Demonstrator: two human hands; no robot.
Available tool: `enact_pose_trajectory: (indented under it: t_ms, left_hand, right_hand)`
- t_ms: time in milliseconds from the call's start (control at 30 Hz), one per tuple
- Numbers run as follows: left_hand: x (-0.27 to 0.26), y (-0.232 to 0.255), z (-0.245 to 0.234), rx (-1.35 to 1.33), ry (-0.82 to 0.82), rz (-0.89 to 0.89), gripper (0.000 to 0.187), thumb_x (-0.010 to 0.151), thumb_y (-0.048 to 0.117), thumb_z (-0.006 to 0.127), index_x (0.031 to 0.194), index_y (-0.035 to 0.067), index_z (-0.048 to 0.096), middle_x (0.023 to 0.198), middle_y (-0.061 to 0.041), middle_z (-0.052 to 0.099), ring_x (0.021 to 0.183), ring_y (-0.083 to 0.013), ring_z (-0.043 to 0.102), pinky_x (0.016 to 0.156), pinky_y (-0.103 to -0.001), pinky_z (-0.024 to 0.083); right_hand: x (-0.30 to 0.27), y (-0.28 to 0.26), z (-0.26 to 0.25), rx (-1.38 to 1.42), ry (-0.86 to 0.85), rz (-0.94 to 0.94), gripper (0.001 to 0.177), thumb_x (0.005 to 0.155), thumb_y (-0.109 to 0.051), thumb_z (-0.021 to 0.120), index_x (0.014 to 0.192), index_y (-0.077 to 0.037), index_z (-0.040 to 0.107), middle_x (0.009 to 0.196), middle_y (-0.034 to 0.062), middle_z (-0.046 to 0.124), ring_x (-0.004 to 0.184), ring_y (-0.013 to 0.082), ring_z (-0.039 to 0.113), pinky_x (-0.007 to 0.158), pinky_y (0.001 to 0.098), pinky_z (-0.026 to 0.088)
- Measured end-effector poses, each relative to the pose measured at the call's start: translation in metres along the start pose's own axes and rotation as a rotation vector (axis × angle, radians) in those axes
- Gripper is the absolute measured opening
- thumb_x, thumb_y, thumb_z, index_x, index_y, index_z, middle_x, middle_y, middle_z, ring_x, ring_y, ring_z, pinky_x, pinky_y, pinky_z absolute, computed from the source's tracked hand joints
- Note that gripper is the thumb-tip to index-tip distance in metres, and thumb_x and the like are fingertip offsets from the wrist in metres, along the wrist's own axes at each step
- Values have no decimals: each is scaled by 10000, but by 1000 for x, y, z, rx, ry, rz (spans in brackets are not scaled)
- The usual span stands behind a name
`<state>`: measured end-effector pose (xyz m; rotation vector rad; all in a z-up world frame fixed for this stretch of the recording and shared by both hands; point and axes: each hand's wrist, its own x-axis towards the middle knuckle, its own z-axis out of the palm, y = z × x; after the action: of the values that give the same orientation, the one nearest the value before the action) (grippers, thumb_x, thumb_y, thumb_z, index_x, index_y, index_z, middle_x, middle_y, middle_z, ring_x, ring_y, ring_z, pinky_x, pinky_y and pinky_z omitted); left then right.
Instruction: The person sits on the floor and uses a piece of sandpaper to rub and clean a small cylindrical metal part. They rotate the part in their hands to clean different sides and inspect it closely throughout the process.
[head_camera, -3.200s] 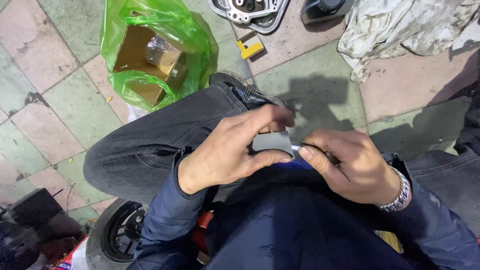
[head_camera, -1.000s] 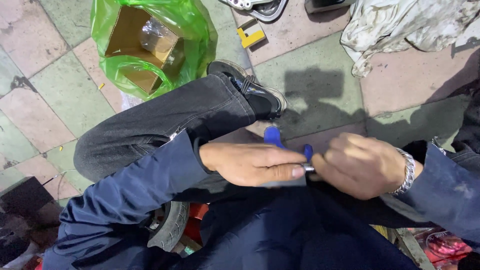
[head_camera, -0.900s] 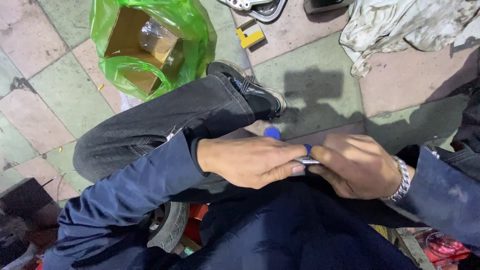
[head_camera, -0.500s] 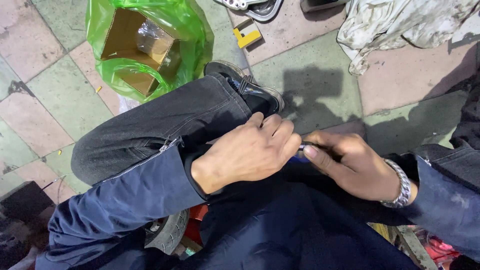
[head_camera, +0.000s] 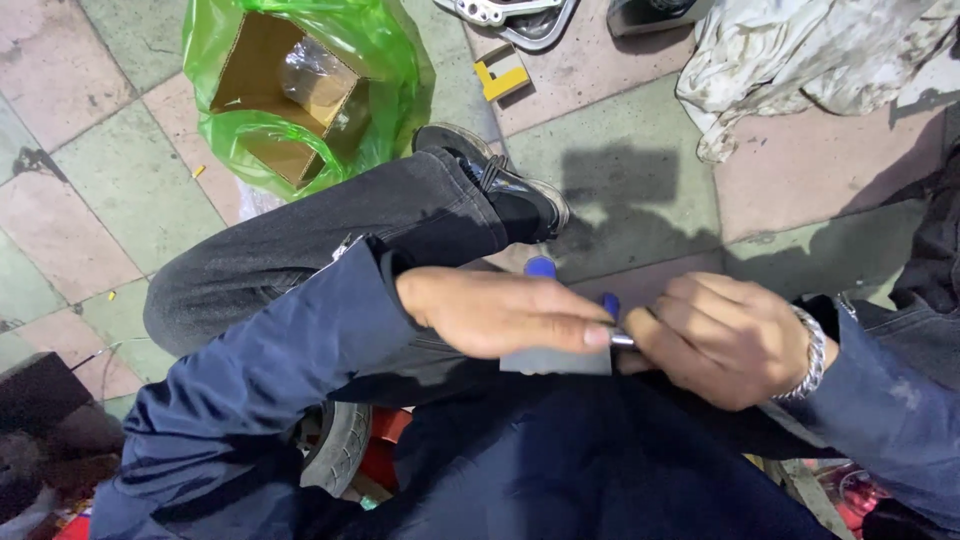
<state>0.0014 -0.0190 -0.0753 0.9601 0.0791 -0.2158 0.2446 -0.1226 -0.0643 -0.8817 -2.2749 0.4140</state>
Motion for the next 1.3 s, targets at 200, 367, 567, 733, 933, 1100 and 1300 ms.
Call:
enact_pose_trajectory:
  t_ms: [200, 367, 567, 733, 933, 1100, 1300]
  left_hand:
    - [-13, 13, -17, 179, 508, 186, 330, 1093, 299, 425, 1043, 65, 652, 761, -64, 667, 628, -167, 706, 557, -334, 596]
    - [-10, 18, 16, 523, 882, 328, 231, 958, 212, 497, 1084, 97, 654, 817, -67, 677, 755, -242, 685, 720, -385, 558]
    - [-4, 11, 74, 459, 965, 485, 399, 888, 242, 727, 1252, 95, 655, 658, 37, 539, 592, -120, 490, 627, -276, 482]
    - [9, 8, 86, 461, 1070, 629, 276, 918, 198, 739, 1168, 82, 722, 687, 18, 599, 554, -92, 464, 550, -244, 449]
    - [25, 1, 72, 346, 1360, 752, 166, 975, 174, 718, 1122, 101, 743, 712, -69, 663, 611, -102, 606, 575, -276, 504]
    - [37, -9, 58, 164, 1451, 762, 169, 996, 196, 726, 1138, 105, 736, 819, -66, 733, 766, -101, 696, 668, -276, 552]
    - [36, -20, 43, 138, 1602, 767, 170, 1008, 118, 681, 1149, 26, 663, 811, -126, 706, 745, -125, 672, 661, -283, 531]
  right_hand:
    - [-5, -13, -6, 158, 146, 653, 260, 980, -262, 654, 1048, -24, 734, 824, 53, 677, 704, 277, 679, 611, 398, 549]
    - [7, -45, 14, 669, 400, 944, 336, 1063, -201, 479, 930, 57, 650, 581, 79, 624, 512, 180, 634, 476, 283, 544]
    - [23, -86, 35, 886, 607, 1037, 407, 1090, -238, 457, 914, 66, 664, 555, 128, 576, 474, 188, 618, 419, 265, 507]
    - [23, -92, 47, 894, 615, 993, 375, 1078, -203, 471, 891, 53, 670, 542, 147, 566, 452, 212, 609, 434, 261, 490]
    - [44, -81, 56, 1012, 561, 932, 641, 697, -80, 910, 1235, 6, 572, 1060, 126, 675, 951, 218, 676, 843, 372, 594]
    - [41, -56, 64, 916, 538, 849, 162, 859, 10, 778, 971, 65, 674, 887, 155, 663, 865, 230, 694, 785, 393, 586]
    - [51, -58, 75, 865, 484, 993, 259, 882, -35, 762, 1077, 102, 660, 930, 224, 707, 923, 289, 727, 785, 442, 605]
